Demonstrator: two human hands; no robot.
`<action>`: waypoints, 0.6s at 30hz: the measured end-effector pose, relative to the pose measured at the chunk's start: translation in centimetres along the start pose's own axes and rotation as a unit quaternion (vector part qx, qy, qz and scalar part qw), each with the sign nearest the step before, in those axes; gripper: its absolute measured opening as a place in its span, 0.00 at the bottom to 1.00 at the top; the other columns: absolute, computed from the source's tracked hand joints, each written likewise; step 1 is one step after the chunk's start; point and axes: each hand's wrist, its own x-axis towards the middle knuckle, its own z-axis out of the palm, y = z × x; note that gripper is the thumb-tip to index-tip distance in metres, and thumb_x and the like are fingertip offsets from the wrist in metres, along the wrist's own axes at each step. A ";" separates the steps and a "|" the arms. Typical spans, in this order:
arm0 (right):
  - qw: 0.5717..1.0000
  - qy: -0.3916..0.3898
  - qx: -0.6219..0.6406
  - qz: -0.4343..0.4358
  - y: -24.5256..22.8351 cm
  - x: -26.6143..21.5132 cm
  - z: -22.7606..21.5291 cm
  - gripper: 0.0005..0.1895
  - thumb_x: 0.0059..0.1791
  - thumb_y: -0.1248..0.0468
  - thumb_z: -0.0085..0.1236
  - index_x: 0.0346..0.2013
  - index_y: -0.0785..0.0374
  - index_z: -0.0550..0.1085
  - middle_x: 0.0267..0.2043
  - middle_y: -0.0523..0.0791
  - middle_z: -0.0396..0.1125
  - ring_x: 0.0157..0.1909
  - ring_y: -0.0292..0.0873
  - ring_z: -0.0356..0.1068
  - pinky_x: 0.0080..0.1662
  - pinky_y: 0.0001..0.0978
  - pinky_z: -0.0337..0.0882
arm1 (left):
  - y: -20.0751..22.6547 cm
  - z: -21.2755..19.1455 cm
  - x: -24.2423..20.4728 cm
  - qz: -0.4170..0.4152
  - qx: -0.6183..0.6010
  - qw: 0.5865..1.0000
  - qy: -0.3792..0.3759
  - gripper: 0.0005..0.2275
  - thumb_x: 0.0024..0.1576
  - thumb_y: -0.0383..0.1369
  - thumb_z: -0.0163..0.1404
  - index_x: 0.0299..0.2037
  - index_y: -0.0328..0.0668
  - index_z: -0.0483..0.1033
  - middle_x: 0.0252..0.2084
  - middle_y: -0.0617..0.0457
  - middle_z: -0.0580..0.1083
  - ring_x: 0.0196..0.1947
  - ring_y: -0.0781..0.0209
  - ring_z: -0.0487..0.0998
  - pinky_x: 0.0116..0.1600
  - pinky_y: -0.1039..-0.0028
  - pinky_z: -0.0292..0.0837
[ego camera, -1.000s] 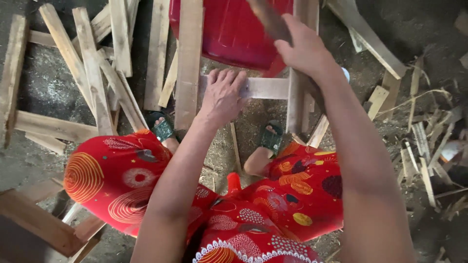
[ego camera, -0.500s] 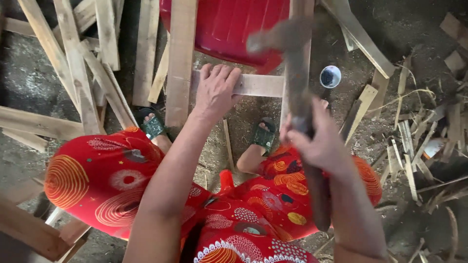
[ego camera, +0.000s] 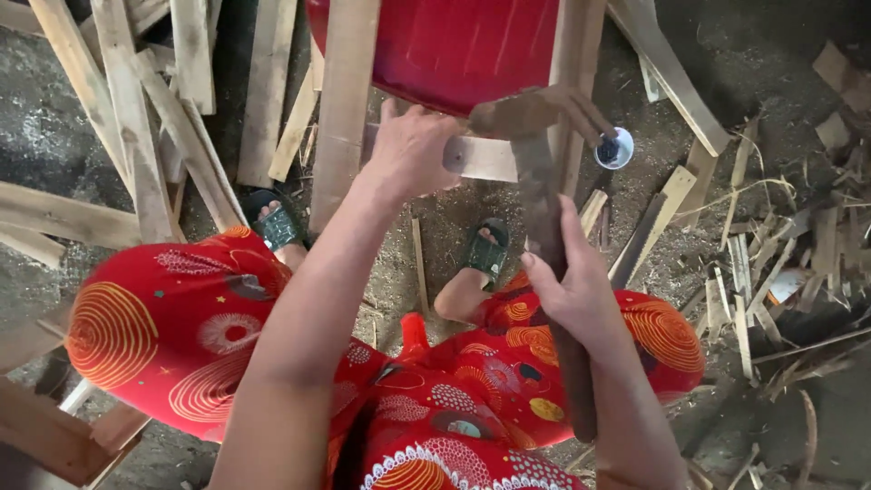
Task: The person is using a hammer and nails to attach wooden boards to a frame, likely for a stool or small chair.
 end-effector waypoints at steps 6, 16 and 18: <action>0.999 -0.018 -0.028 0.034 2.4 -0.5 0.3 0.37 0.48 0.70 0.55 0.70 0.64 0.54 0.36 0.56 0.67 0.32 0.53 0.71 0.35 0.42 0.74 | -0.8 0.8 0.3 -0.011 0.000 0.999 -0.030 0.17 0.41 0.47 0.62 0.40 0.61 0.80 0.37 0.61 0.80 0.43 0.57 0.80 0.52 0.56 0.59; 0.985 -0.019 -0.171 -0.007 -3.0 0.0 0.3 0.35 0.51 0.62 0.50 0.69 0.64 0.48 0.51 0.56 0.65 0.39 0.52 0.70 0.39 0.44 0.71 | 1.3 -3.2 0.3 -0.021 -0.044 0.994 -0.094 0.09 0.47 0.37 0.61 0.35 0.57 0.75 0.34 0.62 0.79 0.37 0.59 0.79 0.57 0.56 0.55; 0.941 -0.119 -0.153 0.277 -6.2 1.8 0.9 0.37 0.53 0.69 0.46 0.72 0.45 0.44 0.35 0.53 0.69 0.22 0.44 0.70 0.24 0.25 0.77 | 1.0 -2.6 0.4 -0.012 -0.004 0.996 -0.084 0.15 0.46 0.43 0.65 0.38 0.54 0.76 0.37 0.58 0.80 0.39 0.54 0.80 0.56 0.55 0.55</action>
